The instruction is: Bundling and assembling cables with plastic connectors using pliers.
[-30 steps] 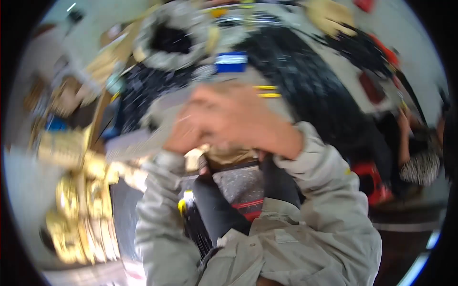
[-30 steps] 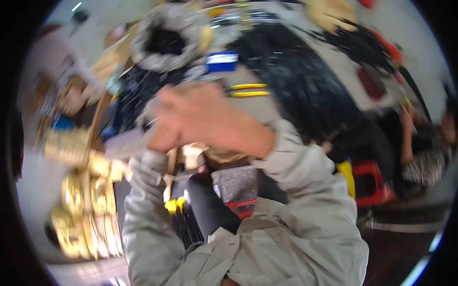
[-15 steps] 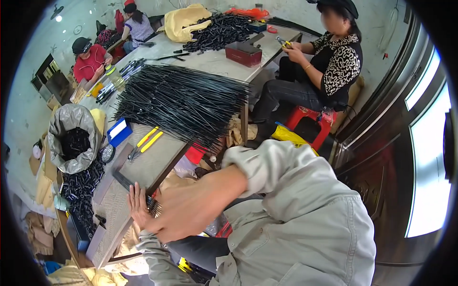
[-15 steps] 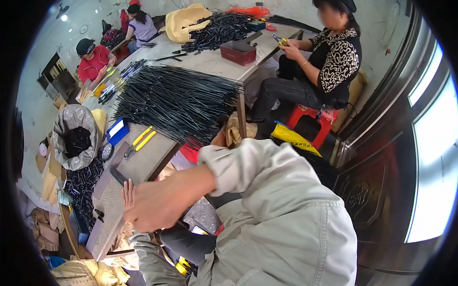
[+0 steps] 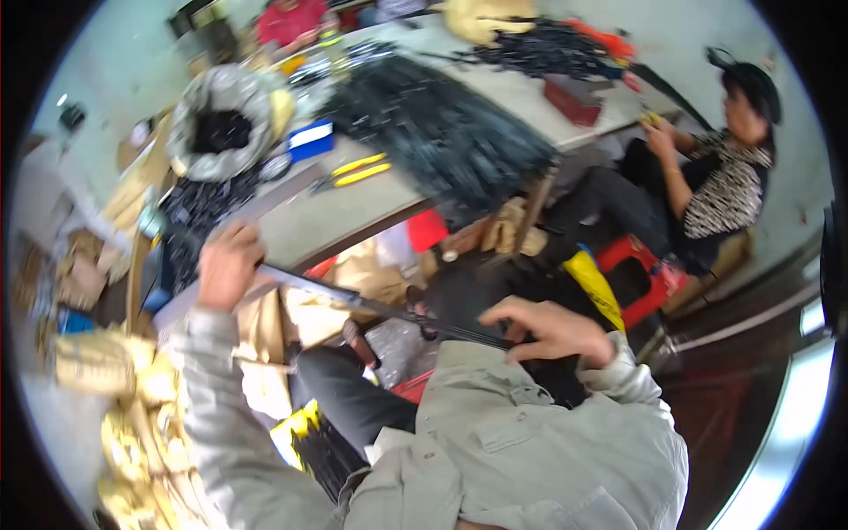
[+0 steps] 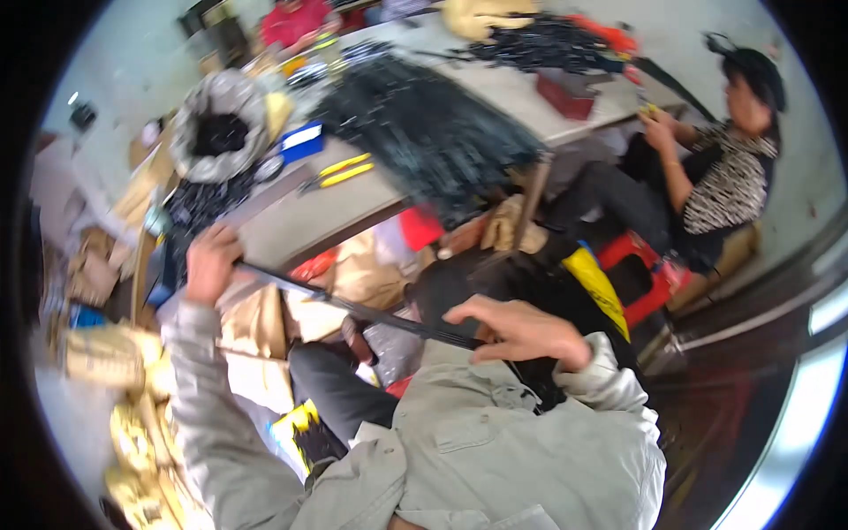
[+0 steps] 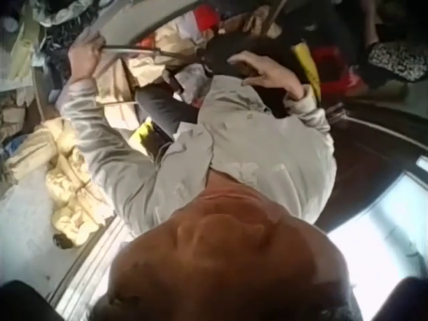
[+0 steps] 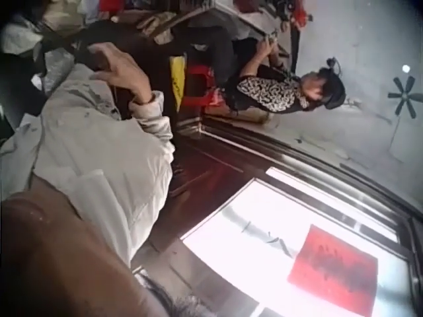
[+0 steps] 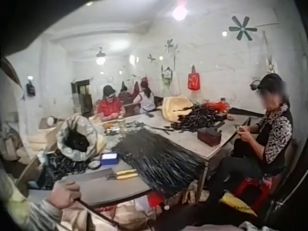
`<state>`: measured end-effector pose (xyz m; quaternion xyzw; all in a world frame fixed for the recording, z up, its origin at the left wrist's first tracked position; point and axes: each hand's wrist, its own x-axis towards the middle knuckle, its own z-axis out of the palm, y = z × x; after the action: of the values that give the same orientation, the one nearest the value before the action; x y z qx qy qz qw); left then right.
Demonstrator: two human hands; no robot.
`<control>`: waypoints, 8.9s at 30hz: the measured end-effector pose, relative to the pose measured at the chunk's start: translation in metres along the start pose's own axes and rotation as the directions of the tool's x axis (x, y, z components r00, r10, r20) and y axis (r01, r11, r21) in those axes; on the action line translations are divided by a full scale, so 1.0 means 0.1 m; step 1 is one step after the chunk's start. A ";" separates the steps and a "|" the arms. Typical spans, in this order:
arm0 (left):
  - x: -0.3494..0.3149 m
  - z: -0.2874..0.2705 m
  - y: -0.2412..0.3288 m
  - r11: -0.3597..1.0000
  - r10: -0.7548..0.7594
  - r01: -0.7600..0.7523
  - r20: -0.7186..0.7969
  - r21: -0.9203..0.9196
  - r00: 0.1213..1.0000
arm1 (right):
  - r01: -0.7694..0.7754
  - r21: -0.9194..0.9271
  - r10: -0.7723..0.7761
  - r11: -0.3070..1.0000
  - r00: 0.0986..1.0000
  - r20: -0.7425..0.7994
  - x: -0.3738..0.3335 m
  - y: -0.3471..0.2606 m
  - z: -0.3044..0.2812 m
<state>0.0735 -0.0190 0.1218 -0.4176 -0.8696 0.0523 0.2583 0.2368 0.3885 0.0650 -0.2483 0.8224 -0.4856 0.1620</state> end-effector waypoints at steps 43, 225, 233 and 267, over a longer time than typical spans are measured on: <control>-0.46 0.72 2.06 -0.531 -0.679 -0.185 0.285 -0.827 0.676 | 0.318 0.144 -0.346 0.937 0.897 0.274 2.35 -0.54 0.37; 0.02 0.68 2.26 -0.603 -0.746 -0.083 0.524 -0.793 0.411 | 0.185 0.649 -0.139 0.738 0.983 -0.122 2.05 0.27 0.60; 0.01 0.73 2.18 -0.525 -0.833 -0.135 0.475 -0.840 0.285 | 0.241 0.857 0.129 0.455 0.935 -0.331 1.69 0.38 1.01; -0.23 0.64 1.88 -0.644 -0.727 -0.066 0.583 -0.762 0.363 | 0.151 0.739 0.040 0.657 0.971 -0.234 1.70 0.34 1.11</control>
<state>0.1854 0.0930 -0.0002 0.0876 -0.4680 -0.8790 0.0237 0.1442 0.2261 -0.0226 -0.1263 0.5528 -0.8119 0.1387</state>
